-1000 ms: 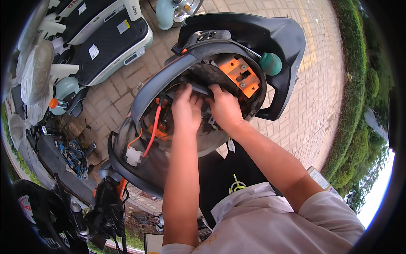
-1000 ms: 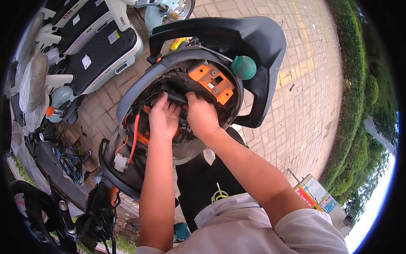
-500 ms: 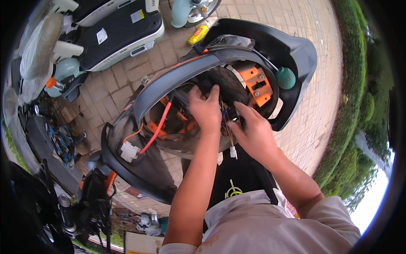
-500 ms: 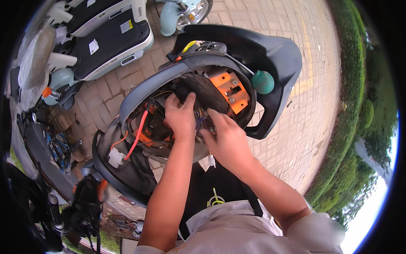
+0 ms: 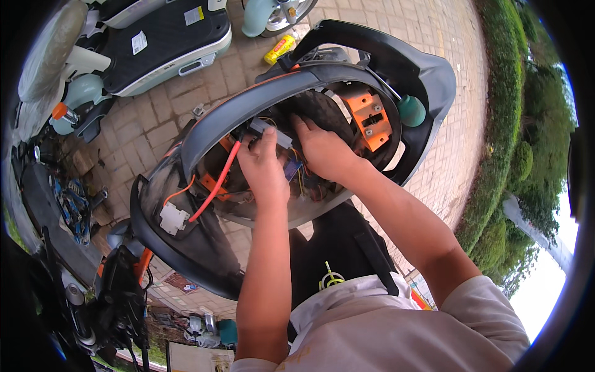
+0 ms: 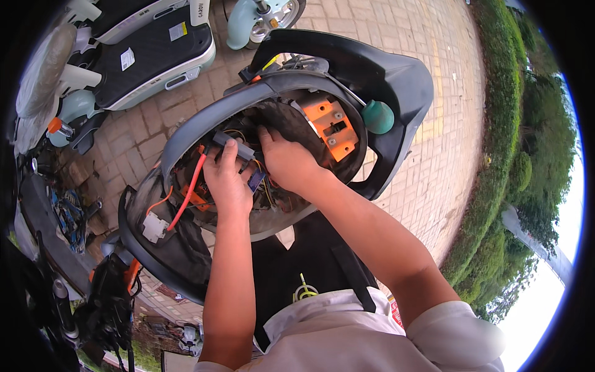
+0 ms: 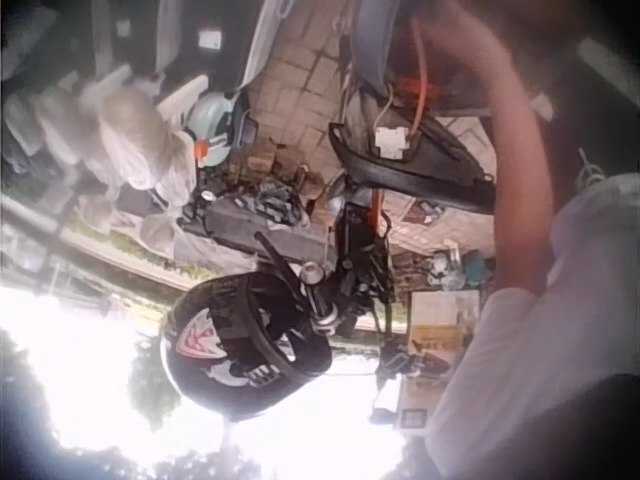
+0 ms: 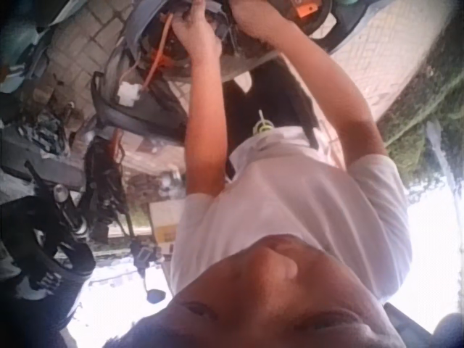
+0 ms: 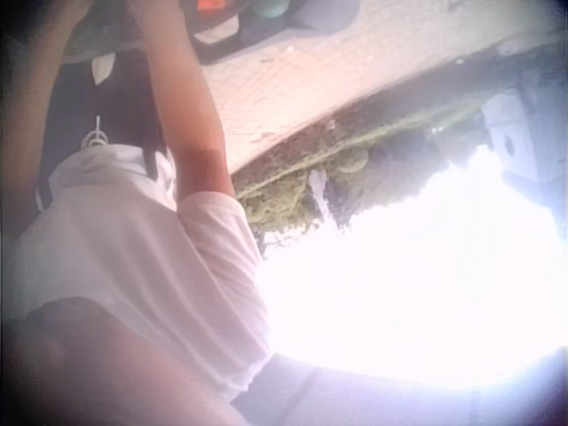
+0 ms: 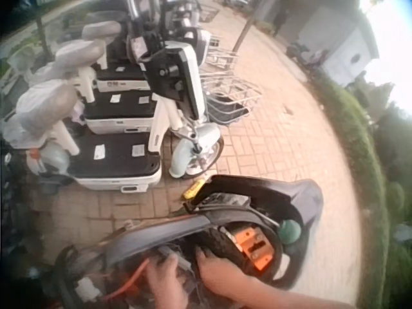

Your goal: The person repairs an electric scooter by handling wires and connectors, using a screwdriver to open the seat compartment, and connecting a small electronic module to the scooter's wiring.

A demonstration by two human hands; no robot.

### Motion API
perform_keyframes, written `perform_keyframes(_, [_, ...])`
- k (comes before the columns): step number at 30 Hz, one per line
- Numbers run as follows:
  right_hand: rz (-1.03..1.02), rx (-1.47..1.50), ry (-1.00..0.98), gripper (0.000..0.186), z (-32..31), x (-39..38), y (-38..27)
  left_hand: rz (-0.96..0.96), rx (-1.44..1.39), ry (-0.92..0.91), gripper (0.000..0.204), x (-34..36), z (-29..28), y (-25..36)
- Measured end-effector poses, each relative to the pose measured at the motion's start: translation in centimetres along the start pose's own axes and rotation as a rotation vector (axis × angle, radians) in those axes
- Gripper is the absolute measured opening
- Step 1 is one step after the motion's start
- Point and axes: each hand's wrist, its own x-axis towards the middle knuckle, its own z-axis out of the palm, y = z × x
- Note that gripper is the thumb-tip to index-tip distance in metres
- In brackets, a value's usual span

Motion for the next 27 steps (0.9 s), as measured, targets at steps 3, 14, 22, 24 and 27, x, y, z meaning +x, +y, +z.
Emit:
perform_keyframes(3, [0.064,-0.107,-0.096,0.053,0.5,-0.1,-0.3,-0.047,-0.035,-0.047,0.051,0.2,-0.3,0.3])
perform_keyframes(14, [0.112,-0.077,-0.152,0.043,1.6,-2.6,0.0,-0.022,0.107,-0.117,0.039,0.5,1.0,-0.3])
perform_keyframes(22, [-0.014,0.053,-0.141,0.034,2.2,-3.2,1.9,0.109,0.12,-0.027,0.037,2.1,2.2,-4.5])
perform_keyframes(24, [-0.046,0.152,-0.029,0.032,2.4,-3.0,2.1,0.234,0.172,-0.022,0.039,2.0,2.4,-5.2])
perform_keyframes(27, [0.063,0.255,-0.08,0.041,2.2,-3.0,2.3,0.307,0.286,0.068,0.04,1.7,2.8,-6.3])
